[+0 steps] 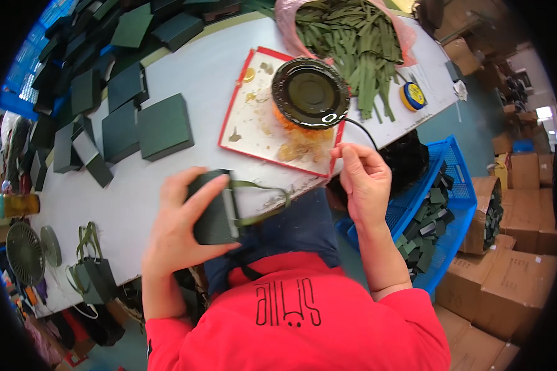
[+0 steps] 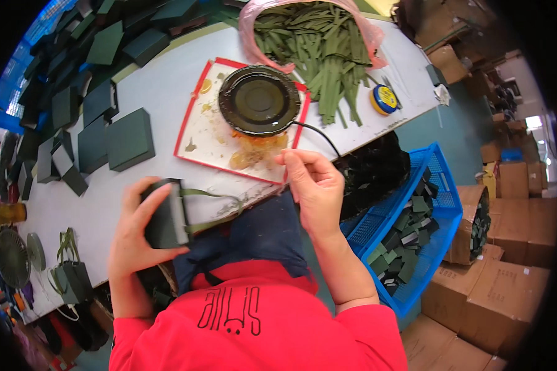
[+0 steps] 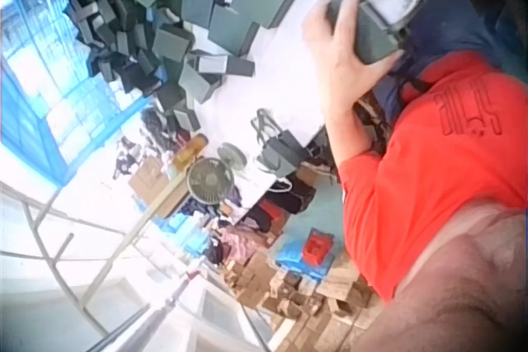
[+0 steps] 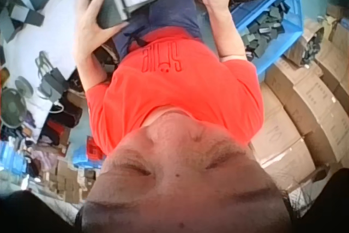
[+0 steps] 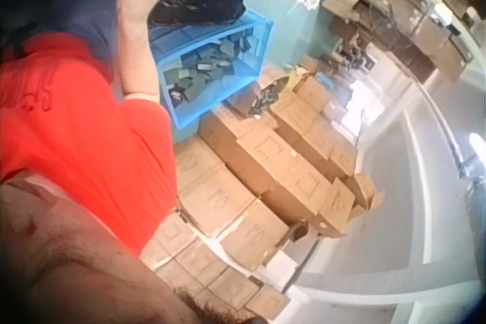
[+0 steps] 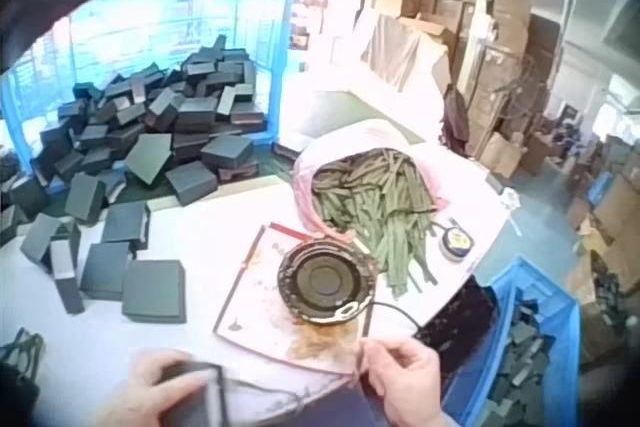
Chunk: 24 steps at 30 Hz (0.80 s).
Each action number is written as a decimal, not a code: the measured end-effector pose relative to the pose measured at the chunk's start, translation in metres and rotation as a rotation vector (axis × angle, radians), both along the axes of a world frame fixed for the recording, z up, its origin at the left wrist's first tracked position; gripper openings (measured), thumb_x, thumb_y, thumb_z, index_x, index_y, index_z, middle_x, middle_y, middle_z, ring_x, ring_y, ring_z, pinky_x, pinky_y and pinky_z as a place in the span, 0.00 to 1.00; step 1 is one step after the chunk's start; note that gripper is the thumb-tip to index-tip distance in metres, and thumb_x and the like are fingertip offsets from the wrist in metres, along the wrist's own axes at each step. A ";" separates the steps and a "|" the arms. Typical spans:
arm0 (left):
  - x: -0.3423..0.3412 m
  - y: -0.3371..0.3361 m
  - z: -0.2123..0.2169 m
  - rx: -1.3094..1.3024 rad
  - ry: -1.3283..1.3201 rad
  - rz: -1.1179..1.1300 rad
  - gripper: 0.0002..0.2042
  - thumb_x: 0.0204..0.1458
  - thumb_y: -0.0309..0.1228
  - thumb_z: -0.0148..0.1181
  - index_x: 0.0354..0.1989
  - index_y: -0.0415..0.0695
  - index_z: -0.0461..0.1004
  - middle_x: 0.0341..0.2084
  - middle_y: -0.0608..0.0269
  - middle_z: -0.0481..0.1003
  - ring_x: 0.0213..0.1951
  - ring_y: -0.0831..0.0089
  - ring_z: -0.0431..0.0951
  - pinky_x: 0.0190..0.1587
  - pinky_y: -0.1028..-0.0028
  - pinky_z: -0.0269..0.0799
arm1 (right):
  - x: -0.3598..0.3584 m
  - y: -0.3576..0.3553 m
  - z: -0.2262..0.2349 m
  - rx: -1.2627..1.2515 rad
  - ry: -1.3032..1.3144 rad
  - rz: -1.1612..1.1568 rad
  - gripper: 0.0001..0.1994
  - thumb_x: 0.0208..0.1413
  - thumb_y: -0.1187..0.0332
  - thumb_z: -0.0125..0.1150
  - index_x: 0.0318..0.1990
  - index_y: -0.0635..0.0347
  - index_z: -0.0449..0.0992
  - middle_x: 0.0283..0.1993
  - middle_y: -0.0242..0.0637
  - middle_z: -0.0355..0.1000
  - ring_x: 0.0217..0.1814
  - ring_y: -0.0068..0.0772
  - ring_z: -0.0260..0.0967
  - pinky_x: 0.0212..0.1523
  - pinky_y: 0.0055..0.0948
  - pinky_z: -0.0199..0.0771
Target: The person assembles small green boxes by inserting green ribbons into slots on the sides. They repeatedly pick up a box, thread a ribbon through a slot, and place the finished unit on the table. The process is repeated for multiple boxes using ribbons from a nearby pile.
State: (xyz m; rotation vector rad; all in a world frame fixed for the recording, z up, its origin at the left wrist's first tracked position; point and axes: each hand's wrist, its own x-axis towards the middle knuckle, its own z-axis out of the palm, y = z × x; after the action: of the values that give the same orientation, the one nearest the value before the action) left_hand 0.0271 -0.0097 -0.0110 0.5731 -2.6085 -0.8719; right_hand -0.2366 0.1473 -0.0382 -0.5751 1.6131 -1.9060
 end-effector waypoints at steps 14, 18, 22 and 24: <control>0.049 -0.024 -0.008 0.111 -0.194 0.558 0.22 0.56 0.28 0.61 0.60 0.42 0.69 0.41 0.55 0.70 0.36 0.65 0.71 0.39 0.71 0.68 | -0.129 0.015 -0.027 0.483 0.715 -0.327 0.10 0.58 0.68 0.66 0.40 0.67 0.81 0.33 0.35 0.74 0.28 0.21 0.66 0.32 0.23 0.69; 0.072 -0.042 -0.033 0.422 -0.079 0.684 0.16 0.55 0.28 0.63 0.51 0.38 0.70 0.42 0.61 0.69 0.38 0.73 0.68 0.38 0.75 0.64 | -0.149 0.012 -0.039 0.596 0.801 -0.388 0.14 0.56 0.63 0.66 0.39 0.67 0.80 0.37 0.42 0.76 0.35 0.34 0.73 0.39 0.31 0.73; 0.073 -0.044 -0.037 0.091 0.177 0.622 0.08 0.53 0.25 0.64 0.34 0.39 0.68 0.53 0.57 0.69 0.54 0.70 0.68 0.55 0.69 0.63 | -0.145 0.010 -0.040 0.682 0.918 -0.364 0.16 0.54 0.59 0.68 0.37 0.66 0.80 0.37 0.43 0.76 0.39 0.41 0.74 0.43 0.35 0.74; 0.068 -0.041 -0.028 -0.035 0.364 0.540 0.12 0.51 0.22 0.64 0.24 0.40 0.63 0.59 0.54 0.68 0.63 0.61 0.66 0.63 0.63 0.58 | -0.143 0.007 -0.040 0.707 0.940 -0.361 0.16 0.53 0.58 0.69 0.36 0.65 0.80 0.37 0.43 0.75 0.39 0.41 0.75 0.43 0.36 0.74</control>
State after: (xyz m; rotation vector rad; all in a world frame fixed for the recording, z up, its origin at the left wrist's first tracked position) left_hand 0.0950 -0.0510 -0.0393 0.9486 -1.9938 -0.6718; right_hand -0.3795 0.1548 -0.0786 -0.9719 2.9577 -1.1128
